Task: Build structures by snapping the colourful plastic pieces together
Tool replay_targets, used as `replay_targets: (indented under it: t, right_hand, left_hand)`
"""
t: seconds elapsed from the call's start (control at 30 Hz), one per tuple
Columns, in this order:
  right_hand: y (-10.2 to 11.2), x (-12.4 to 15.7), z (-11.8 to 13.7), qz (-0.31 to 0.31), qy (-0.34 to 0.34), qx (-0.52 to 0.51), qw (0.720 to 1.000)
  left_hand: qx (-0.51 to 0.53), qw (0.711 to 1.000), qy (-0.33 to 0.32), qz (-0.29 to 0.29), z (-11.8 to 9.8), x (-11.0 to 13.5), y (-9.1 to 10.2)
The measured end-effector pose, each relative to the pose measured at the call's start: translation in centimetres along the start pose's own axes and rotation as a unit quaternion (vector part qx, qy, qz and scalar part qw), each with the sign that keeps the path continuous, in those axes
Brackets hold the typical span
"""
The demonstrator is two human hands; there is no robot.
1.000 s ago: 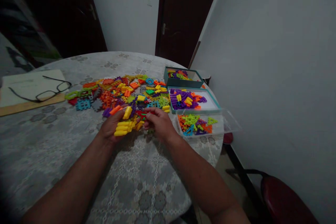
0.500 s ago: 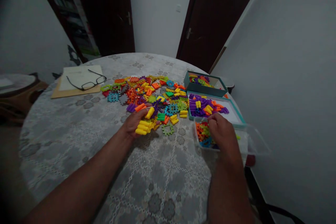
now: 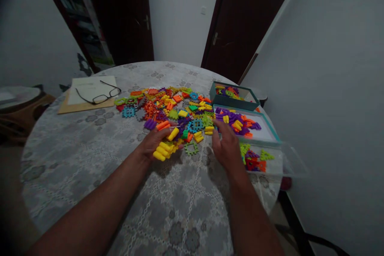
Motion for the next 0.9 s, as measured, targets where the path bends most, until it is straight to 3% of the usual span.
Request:
replay_targets:
  t: [0.17,0.23,0.33,0.5,0.67,0.77,0.9]
  right_hand:
    - [-4.4,1.9,4.2,0.111,0.02,-0.118,0.987]
    - [-4.9,2.1,4.5,0.116,0.01,-0.128,0.985]
    - [-4.8,1.9,3.2,0.089,-0.061,-0.137,0.985]
    - [-1.6,0.8,1.0,-0.012,-0.107,-0.109,0.988]
    - [3.8,0.0,-2.3,-0.089,-0.131,0.066,0.985]
    - [5.5,0.2,-5.6,-0.041,-0.163,0.18,0.969]
    - [6.0,0.9,-9.4,0.05,-0.209,0.277,0.936]
  left_hand:
    - [-0.029,0.997,0.045,0.053,1.4,0.2,-0.3]
    - [-0.028,0.996,0.059,0.063,1.8,0.2,-0.4]
    - [-0.016,0.996,0.064,0.066,2.1,0.0,-0.4]
    - [0.017,0.997,0.05,0.047,1.7,-0.2,-0.3]
    - [0.039,0.998,0.043,0.031,1.3,-0.2,-0.4]
    - [0.045,0.998,0.043,0.024,1.3,-0.2,-0.5]
    - [0.051,0.998,0.041,0.014,1.2,-0.2,-0.5]
Point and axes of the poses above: each hand's wrist, its own x-axis away from the middle knuckle, its own y-axis out of the back of the hand, z = x × y, the point moved 7 cm from there along -x, towards the middle knuckle, and after that the axes turned 3 degrees about -z, right-handed, at the moved point
